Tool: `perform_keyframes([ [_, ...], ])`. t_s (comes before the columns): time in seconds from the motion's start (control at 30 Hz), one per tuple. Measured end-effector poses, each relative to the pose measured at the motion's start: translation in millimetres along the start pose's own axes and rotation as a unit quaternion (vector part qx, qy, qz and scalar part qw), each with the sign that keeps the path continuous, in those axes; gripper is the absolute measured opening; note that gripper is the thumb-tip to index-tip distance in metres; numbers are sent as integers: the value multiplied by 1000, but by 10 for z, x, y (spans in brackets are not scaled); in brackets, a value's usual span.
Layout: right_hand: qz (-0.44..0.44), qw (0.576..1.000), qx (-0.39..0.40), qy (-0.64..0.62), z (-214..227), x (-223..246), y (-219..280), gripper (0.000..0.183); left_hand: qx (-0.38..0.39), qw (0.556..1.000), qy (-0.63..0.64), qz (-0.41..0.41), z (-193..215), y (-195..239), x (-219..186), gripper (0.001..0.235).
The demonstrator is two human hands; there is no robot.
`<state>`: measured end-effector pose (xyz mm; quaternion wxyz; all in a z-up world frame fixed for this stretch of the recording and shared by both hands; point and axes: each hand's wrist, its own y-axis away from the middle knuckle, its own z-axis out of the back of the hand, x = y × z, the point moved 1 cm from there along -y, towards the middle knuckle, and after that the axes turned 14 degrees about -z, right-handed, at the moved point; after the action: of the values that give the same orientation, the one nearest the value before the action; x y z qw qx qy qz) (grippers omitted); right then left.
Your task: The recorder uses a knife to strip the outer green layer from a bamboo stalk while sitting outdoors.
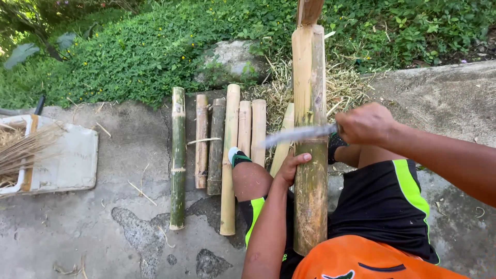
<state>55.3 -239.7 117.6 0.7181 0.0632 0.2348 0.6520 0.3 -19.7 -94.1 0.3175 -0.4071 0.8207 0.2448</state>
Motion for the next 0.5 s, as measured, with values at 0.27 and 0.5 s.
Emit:
perform_keyframes([
  [0.27,-75,997,5,-11,38,-175,-219,25,15,1000,21,1,-102,41,-124,62],
  [0.5,-64,995,-68,-39,41,-520,-717,27,-11,999,29,15,-67,15,-104,63],
])
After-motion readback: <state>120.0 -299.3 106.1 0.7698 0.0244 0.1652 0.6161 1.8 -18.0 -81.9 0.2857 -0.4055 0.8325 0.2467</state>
